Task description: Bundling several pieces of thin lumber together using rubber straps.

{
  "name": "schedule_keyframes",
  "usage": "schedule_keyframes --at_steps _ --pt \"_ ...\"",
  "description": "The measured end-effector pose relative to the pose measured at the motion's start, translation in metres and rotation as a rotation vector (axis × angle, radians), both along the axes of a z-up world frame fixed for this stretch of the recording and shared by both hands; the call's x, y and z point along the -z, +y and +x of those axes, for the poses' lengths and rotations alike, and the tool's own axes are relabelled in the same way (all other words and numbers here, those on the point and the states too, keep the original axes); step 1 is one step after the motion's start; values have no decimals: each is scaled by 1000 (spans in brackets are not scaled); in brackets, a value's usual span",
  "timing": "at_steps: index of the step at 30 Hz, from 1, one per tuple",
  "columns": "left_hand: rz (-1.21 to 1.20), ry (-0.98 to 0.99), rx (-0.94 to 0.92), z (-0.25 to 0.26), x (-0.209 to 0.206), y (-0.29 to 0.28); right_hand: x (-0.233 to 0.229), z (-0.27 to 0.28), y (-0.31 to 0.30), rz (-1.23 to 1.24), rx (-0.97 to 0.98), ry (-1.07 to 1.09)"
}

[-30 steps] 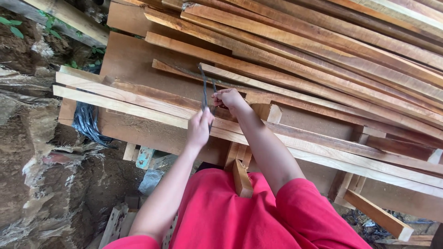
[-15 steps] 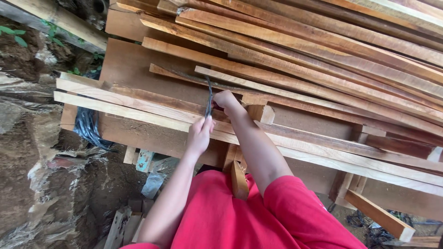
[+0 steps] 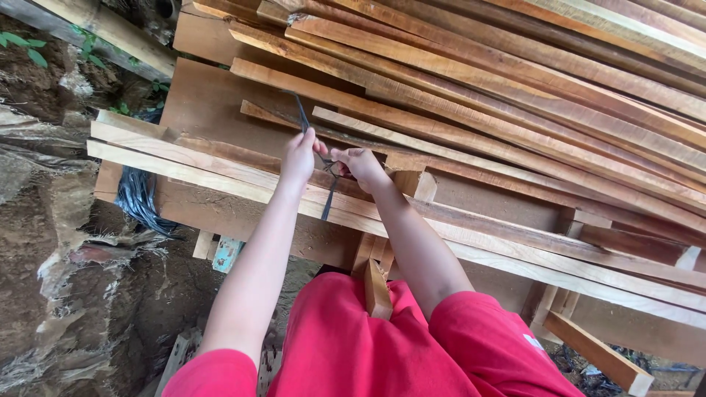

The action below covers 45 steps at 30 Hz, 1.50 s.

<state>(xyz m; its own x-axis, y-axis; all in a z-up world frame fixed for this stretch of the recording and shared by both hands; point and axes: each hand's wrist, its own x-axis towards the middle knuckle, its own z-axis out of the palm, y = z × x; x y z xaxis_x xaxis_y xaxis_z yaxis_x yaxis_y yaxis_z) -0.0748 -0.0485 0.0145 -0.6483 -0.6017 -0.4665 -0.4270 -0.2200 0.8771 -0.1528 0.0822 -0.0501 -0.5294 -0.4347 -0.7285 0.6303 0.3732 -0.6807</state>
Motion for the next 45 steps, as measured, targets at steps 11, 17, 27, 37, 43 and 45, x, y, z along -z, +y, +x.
schedule_keyframes --at_steps 11,17,27,37,43,45 --pt "-156 -270 294 -42 36 -5 -23 7 14 -201 -92 131" --pt "-176 -236 792 4 16 -25 -5 3 11 -243 -72 102" --pt "-894 -301 628 61 95 -2 -18 6 15 -230 -126 147" --pt "-679 -417 430 46 87 17 12 12 18 -275 -82 161" --pt "-643 -499 426 43 92 14 2 28 24 -270 0 412" --pt "-632 -497 414 41 82 15 -3 34 26 -248 12 477"
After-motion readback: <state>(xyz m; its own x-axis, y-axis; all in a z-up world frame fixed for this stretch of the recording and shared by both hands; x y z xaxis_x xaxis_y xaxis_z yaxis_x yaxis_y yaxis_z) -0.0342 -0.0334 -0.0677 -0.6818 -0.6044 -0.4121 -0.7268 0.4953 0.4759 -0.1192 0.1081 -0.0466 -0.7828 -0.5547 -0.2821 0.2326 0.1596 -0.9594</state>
